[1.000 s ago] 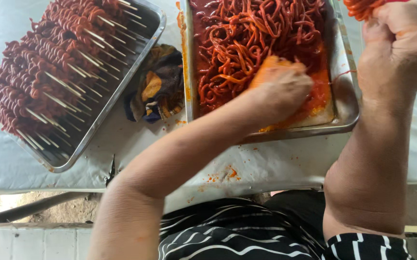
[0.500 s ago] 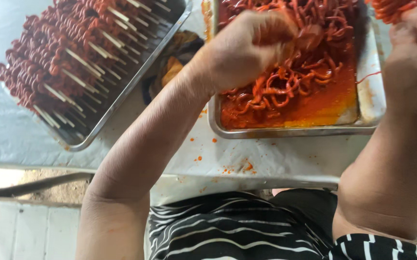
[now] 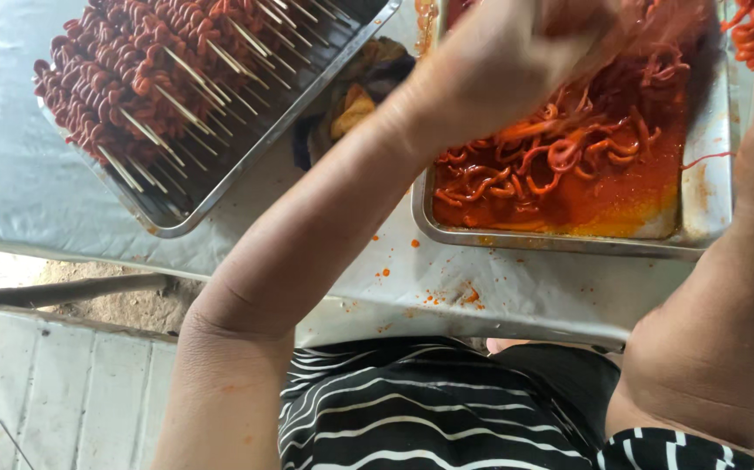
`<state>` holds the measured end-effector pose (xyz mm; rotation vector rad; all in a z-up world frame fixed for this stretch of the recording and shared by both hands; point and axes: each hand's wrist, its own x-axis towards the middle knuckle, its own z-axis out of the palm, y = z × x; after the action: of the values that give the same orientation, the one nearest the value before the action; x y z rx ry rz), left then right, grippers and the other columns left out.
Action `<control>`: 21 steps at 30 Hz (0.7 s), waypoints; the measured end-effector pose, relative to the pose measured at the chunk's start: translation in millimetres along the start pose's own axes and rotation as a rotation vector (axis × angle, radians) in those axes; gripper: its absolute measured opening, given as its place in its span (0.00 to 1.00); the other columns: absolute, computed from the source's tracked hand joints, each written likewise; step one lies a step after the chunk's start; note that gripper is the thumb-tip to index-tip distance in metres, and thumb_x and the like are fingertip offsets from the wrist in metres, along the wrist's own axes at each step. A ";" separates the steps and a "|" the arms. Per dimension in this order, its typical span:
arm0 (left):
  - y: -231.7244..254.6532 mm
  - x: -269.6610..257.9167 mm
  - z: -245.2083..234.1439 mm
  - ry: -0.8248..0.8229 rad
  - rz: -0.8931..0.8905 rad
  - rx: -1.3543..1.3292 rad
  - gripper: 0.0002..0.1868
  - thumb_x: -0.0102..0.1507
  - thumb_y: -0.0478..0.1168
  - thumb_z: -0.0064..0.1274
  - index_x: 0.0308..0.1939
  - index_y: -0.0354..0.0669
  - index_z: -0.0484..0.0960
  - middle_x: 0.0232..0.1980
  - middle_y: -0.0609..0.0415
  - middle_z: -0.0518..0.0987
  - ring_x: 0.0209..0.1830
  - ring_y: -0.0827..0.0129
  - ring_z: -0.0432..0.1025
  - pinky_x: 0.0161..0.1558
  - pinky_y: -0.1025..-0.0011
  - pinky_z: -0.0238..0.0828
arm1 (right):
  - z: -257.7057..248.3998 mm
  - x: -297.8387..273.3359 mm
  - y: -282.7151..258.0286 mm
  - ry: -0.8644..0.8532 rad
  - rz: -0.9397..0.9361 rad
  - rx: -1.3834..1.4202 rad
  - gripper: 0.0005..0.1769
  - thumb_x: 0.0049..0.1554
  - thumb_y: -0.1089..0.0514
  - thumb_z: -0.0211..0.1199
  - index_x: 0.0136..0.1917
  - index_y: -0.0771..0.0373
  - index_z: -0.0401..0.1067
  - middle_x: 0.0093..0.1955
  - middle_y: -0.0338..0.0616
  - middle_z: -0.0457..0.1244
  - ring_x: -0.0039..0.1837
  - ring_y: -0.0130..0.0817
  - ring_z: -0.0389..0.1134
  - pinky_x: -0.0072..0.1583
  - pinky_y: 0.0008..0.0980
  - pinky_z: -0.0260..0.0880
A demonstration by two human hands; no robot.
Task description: The person threads marinated meat onto wooden skewers by hand and places the completed skewers onto a metal tray.
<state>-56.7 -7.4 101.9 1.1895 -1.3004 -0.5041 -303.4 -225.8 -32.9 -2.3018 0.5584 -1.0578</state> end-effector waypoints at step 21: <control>20.6 3.3 -71.1 -0.251 -0.602 -0.003 0.10 0.62 0.36 0.61 0.46 0.40 0.87 0.33 0.52 0.86 0.23 0.73 0.74 0.19 0.77 0.72 | -10.7 41.4 0.7 -0.008 0.195 0.365 0.11 0.75 0.59 0.48 0.55 0.65 0.70 0.41 0.38 0.56 0.42 0.25 0.54 0.48 0.25 0.53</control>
<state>2.4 24.6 133.1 1.5541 -1.1295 -1.1183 -286.8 -253.0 -4.3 -1.8934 0.5256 -0.9658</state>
